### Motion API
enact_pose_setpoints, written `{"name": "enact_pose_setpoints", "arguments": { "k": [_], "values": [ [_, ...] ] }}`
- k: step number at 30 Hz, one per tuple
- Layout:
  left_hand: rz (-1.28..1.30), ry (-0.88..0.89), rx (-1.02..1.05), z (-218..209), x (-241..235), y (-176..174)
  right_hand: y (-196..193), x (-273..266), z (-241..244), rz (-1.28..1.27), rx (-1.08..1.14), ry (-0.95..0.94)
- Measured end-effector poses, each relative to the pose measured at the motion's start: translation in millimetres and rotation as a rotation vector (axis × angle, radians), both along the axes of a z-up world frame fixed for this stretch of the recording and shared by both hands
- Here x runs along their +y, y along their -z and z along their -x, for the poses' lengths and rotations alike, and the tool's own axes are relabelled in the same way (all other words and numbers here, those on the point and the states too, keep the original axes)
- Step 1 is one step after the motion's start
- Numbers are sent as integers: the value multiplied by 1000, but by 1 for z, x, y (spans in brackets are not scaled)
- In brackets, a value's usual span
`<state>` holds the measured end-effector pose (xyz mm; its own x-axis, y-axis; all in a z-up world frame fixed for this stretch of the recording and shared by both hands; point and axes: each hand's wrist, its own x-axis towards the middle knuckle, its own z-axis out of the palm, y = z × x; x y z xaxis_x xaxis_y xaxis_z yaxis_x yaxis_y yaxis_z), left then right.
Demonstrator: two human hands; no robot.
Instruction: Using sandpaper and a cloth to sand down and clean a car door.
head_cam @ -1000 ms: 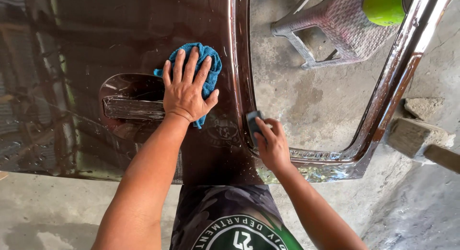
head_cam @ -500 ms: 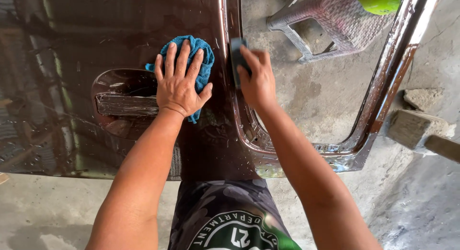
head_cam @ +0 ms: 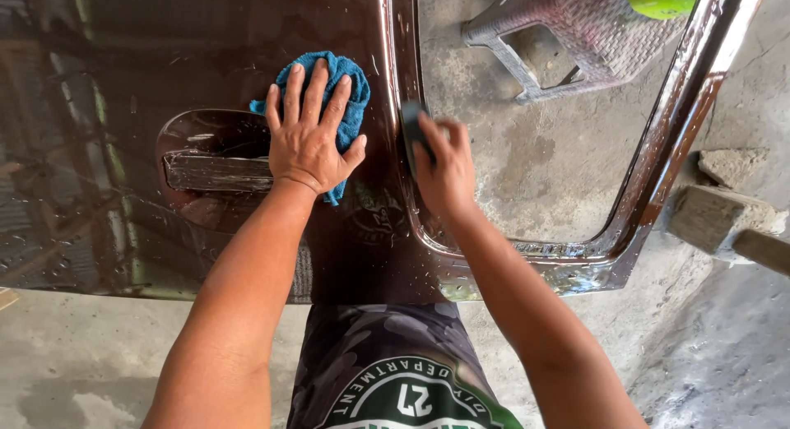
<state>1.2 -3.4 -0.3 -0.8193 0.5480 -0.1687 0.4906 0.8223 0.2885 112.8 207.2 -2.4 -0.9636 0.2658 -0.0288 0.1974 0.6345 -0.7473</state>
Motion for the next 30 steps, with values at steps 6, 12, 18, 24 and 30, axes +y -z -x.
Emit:
{"name": "enact_pose_setpoints", "arguments": {
  "k": [6,12,18,24,30],
  "values": [
    [3,-15,-24,3,3,-5,-1,3,53,-38,-57,79],
    [1,-14,-6,2,0,5,-6,3,-90,-66,-224,-120],
    [5,-7,-16,2,-1,6,1,10,-104,-73,-189,-124],
    [6,1,-15,4,1,-2,12,9,53,-29,7,20],
    [-10,-19,-17,5,0,-3,4,16,34,-16,-23,-35]
  ]
}}
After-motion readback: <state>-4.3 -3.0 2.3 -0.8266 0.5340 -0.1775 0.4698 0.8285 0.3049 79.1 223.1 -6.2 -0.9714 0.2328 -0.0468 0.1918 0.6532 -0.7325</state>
